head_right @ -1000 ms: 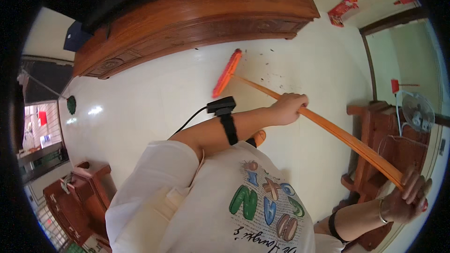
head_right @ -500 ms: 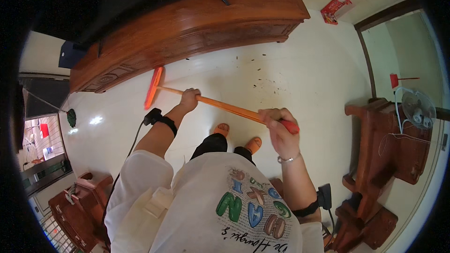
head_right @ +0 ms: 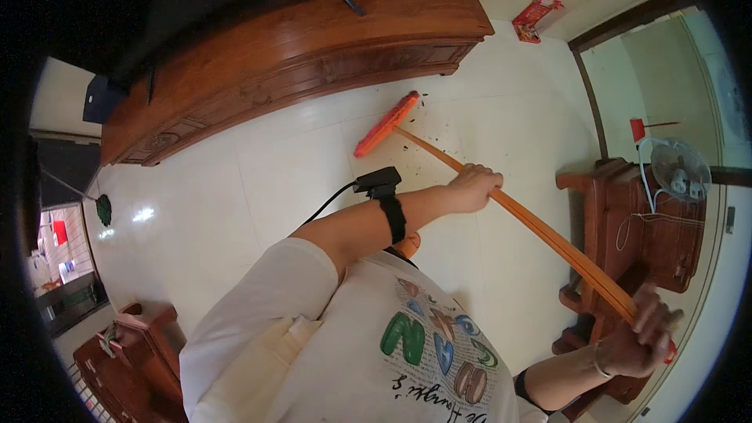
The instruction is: Sweeping debris from a tiled living room floor into a dustpan.
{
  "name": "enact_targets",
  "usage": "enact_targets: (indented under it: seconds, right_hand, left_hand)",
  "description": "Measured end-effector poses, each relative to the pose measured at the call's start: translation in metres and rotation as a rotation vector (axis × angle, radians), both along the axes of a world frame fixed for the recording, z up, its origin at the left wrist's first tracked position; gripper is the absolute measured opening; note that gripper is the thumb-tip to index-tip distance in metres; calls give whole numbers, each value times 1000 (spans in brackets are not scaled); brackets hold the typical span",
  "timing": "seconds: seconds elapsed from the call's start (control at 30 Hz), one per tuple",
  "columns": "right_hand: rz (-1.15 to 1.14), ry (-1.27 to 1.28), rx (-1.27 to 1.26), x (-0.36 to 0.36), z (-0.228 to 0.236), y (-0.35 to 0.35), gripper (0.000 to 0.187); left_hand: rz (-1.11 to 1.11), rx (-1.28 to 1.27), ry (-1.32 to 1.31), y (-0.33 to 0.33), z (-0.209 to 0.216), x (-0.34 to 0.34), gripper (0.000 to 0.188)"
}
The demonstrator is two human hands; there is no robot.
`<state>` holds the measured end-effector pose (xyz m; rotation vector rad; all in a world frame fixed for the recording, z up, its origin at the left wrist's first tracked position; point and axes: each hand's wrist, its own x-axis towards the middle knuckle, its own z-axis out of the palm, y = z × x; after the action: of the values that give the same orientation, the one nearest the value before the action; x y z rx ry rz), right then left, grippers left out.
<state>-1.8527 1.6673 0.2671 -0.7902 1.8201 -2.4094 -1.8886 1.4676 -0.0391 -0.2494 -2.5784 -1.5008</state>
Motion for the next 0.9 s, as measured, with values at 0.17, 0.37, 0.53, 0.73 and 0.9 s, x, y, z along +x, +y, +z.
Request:
enact_targets:
  seconds: [0.17,0.37,0.53,0.73,0.9]
  right_hand:
    - [70,-102,-273,-12,-10,31,22]
    - [183,-423,-71,-45,-147,-29,20]
    - [232,-418,-121,-93,-191,-9,14]
    - [53,-389,-117,-195,-191,105,14]
    - [-61,-391,-47,-249,-172,199,14]
  left_hand:
    - [9,-43,3,-13,7,35,18]
    - [226,-253,-316,-99,-92,82,14]
    - [326,-377,-349,-78,-132,16,19]
    - [200,-403,-372,38,-146,-133,20]
    - [83,-367,-251,138,-130,-234,21]
